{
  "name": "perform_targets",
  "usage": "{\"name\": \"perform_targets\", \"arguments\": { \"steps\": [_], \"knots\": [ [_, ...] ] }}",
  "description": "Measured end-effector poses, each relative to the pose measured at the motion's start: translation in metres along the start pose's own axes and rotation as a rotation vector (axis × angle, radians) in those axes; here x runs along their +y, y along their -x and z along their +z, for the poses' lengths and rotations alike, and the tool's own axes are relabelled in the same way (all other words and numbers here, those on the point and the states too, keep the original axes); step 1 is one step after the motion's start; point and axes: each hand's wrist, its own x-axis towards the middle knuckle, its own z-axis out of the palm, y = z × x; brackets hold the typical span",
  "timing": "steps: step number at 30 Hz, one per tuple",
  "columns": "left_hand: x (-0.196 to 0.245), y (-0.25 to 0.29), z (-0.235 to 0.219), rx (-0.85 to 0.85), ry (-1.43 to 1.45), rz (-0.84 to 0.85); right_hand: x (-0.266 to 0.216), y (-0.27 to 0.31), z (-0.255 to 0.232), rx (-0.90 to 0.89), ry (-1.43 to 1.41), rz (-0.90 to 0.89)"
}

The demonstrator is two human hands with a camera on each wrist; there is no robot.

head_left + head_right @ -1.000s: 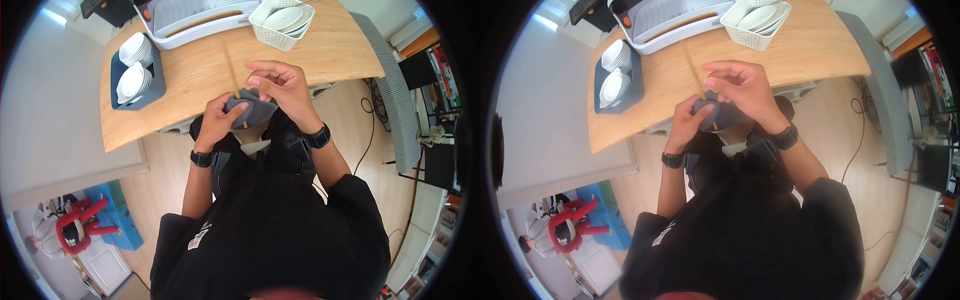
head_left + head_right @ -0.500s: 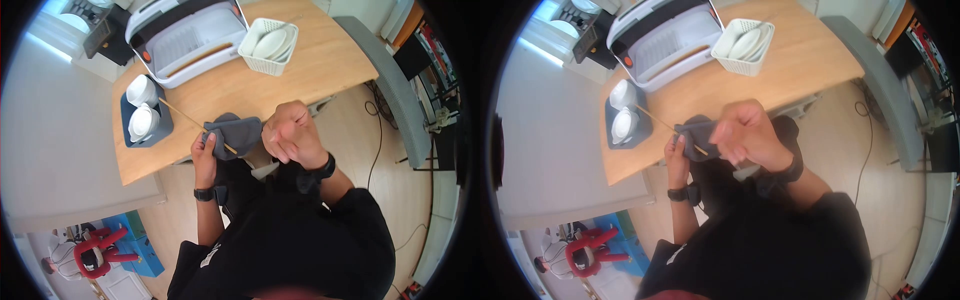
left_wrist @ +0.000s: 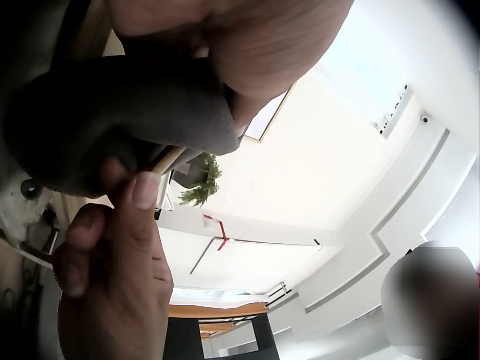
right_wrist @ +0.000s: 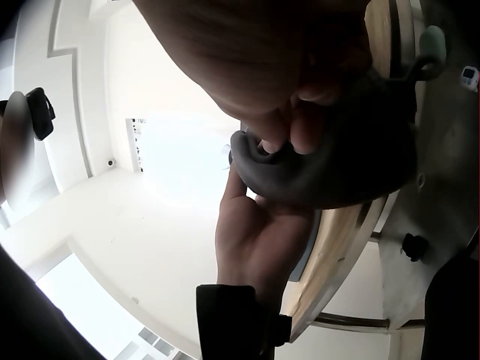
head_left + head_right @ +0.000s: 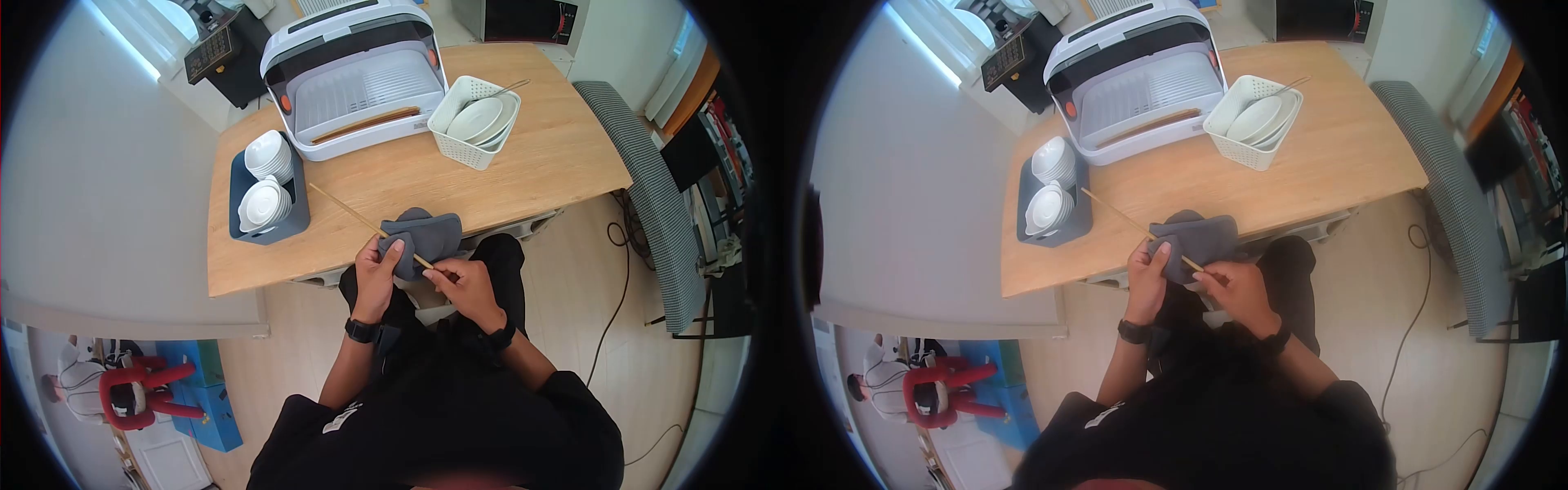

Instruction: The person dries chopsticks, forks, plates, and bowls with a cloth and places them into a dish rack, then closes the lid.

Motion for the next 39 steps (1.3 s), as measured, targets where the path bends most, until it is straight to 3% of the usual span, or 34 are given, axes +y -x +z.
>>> {"name": "perform_targets", "arguments": {
  "steps": [7, 10, 14, 16, 19, 23, 25, 29, 33, 39],
  "knots": [
    [0.000, -0.007, -0.002, -0.033, -0.054, 0.003, -0.010, -0.009, -0.011, -0.012, -0.086, 0.038],
    [0.006, -0.013, -0.016, 0.035, 0.003, 0.045, -0.010, -0.010, -0.018, -0.033, -0.005, -0.008],
    [0.028, -0.032, -0.054, 0.226, 0.061, 0.114, 0.006, -0.011, -0.046, 0.027, -0.102, 0.015],
    [0.039, -0.039, -0.069, 0.298, 0.060, 0.138, 0.015, -0.010, -0.069, 0.094, -0.171, 0.114],
    [0.041, -0.055, -0.093, 0.368, 0.047, 0.237, 0.027, -0.009, -0.108, 0.274, -0.201, 0.098],
    [0.029, -0.073, -0.099, 0.355, -0.001, 0.238, 0.032, -0.009, -0.155, 0.449, -0.135, 0.032],
    [0.013, -0.079, -0.097, 0.390, -0.488, 0.382, 0.020, -0.012, -0.176, 0.530, -0.092, 0.025],
    [0.003, -0.081, -0.098, 0.364, -0.581, 0.452, -0.001, -0.036, -0.192, 0.473, 0.068, -0.002],
    [0.008, -0.077, -0.099, 0.338, -0.528, 0.376, -0.020, -0.091, -0.185, 0.369, 0.186, -0.059],
    [0.004, -0.077, -0.100, 0.335, -0.511, 0.419, -0.031, -0.198, -0.148, 0.098, 0.401, -0.302]
  ]
}}
